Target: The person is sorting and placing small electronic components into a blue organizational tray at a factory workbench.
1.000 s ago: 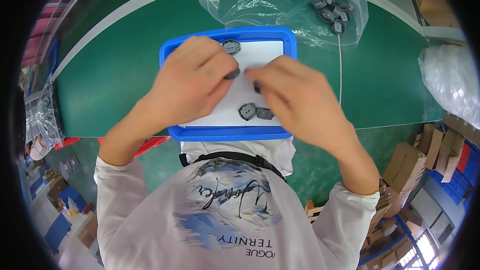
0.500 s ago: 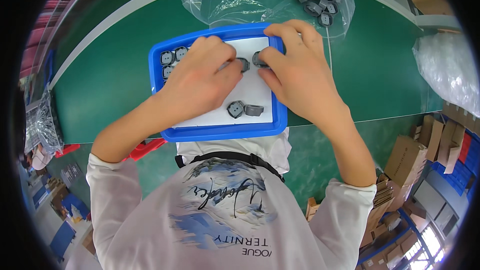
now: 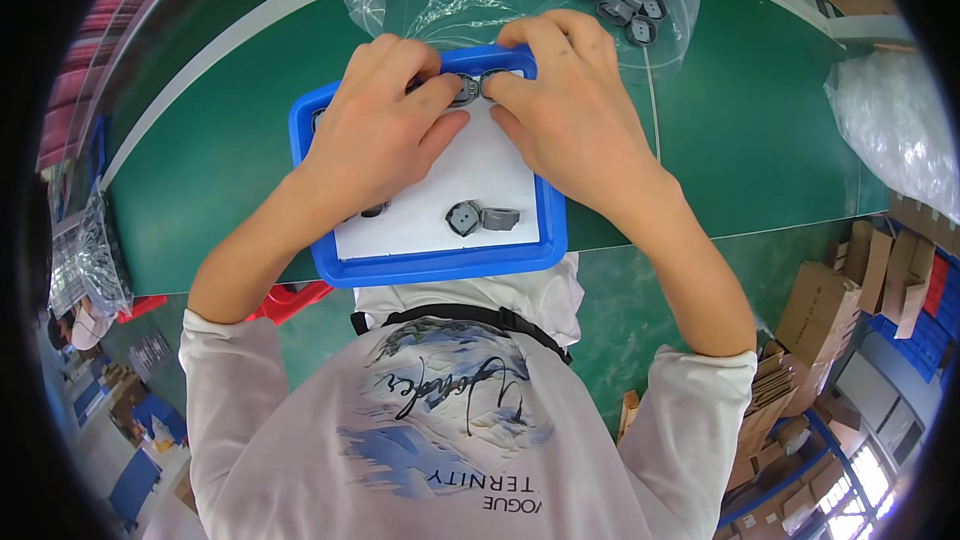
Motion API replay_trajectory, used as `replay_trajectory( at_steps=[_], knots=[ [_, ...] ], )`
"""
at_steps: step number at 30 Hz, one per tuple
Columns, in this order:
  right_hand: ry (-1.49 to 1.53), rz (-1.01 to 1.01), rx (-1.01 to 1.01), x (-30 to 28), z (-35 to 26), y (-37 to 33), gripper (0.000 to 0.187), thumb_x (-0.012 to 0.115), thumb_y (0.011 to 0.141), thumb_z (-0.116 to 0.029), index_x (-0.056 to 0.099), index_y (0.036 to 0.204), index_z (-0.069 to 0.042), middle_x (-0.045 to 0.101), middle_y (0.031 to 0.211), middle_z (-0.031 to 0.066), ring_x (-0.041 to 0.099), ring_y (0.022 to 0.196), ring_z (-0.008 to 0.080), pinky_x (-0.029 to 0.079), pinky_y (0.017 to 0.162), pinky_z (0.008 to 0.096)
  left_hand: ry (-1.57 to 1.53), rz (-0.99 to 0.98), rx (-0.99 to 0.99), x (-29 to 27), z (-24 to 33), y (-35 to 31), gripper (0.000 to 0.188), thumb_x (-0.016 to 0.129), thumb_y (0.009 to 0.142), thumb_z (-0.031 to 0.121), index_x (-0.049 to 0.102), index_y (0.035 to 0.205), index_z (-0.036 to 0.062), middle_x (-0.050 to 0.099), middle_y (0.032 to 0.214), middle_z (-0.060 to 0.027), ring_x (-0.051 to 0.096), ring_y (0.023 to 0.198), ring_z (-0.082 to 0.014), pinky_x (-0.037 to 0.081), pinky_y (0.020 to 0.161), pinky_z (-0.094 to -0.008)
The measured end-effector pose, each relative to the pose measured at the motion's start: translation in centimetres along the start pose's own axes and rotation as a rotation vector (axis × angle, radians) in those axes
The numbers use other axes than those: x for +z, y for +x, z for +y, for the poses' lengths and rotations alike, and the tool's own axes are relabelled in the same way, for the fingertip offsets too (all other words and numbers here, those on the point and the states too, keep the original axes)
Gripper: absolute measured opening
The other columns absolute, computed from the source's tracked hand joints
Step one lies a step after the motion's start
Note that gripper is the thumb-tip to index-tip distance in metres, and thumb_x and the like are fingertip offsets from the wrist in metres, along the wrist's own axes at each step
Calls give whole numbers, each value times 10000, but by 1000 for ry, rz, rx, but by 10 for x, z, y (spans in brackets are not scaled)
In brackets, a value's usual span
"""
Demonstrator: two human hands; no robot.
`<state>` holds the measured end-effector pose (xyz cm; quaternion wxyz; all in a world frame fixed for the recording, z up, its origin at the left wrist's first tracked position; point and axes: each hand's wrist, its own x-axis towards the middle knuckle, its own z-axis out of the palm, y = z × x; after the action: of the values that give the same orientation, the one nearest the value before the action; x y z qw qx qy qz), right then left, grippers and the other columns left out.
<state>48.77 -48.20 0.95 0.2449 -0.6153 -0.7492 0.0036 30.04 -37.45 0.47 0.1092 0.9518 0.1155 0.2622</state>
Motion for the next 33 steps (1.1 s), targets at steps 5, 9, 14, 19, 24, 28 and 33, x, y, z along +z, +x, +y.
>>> replay_trajectory(
  at_steps=[5,9,14,19,24,28,33],
  knots=[
    [147,-116,-18,-32,-19,-20,314,827,708,-138,711,993,-75,612,1156,79,509,1168,340,443,990,464,-173,-165,-46,-40,36,-26,293,805,731,152,663,956,30,554,890,-96,562,831,-280,467,745,-397],
    [237,-404,-114,-27,-34,-32,347,823,677,-157,694,990,-79,620,1015,50,545,1071,307,439,962,447,-214,-291,-104,-21,54,-42,255,769,732,168,635,903,34,561,843,-93,585,821,-281,475,750,-403],
    [135,-223,-81,-5,-25,-21,244,763,736,-78,694,970,-67,623,979,64,557,1037,289,447,924,430,-171,-198,-83,-22,39,-39,196,683,756,88,646,932,13,566,853,-97,584,823,-290,478,766,-402],
    [44,-73,-103,-5,-32,-11,237,778,750,-87,707,976,-69,622,963,65,569,1003,290,457,858,416,-129,-217,-89,-28,22,-41,354,797,714,41,673,1045,44,596,981,-96,580,911,-298,480,814,-416],
    [-12,-255,110,-10,-42,-17,270,790,756,-97,731,1018,-90,619,1035,81,577,998,282,472,888,400,-146,-233,-109,-28,21,-44,381,825,693,71,677,1044,47,596,988,-94,572,931,-297,476,824,-423],
    [22,-230,-83,-3,-42,-19,294,800,753,-102,730,1038,-82,609,999,72,577,940,268,484,836,395,-71,-167,-118,-32,21,-49,400,837,677,79,689,1046,47,589,996,-93,565,941,-298,471,826,-408],
    [234,-52,129,-2,-60,-17,245,793,741,-62,705,970,-61,603,974,71,585,886,272,493,774,410,-65,-94,-142,-33,21,-55,346,837,665,66,709,986,34,582,991,-87,559,923,-282,460,806,-397]
  ],
)
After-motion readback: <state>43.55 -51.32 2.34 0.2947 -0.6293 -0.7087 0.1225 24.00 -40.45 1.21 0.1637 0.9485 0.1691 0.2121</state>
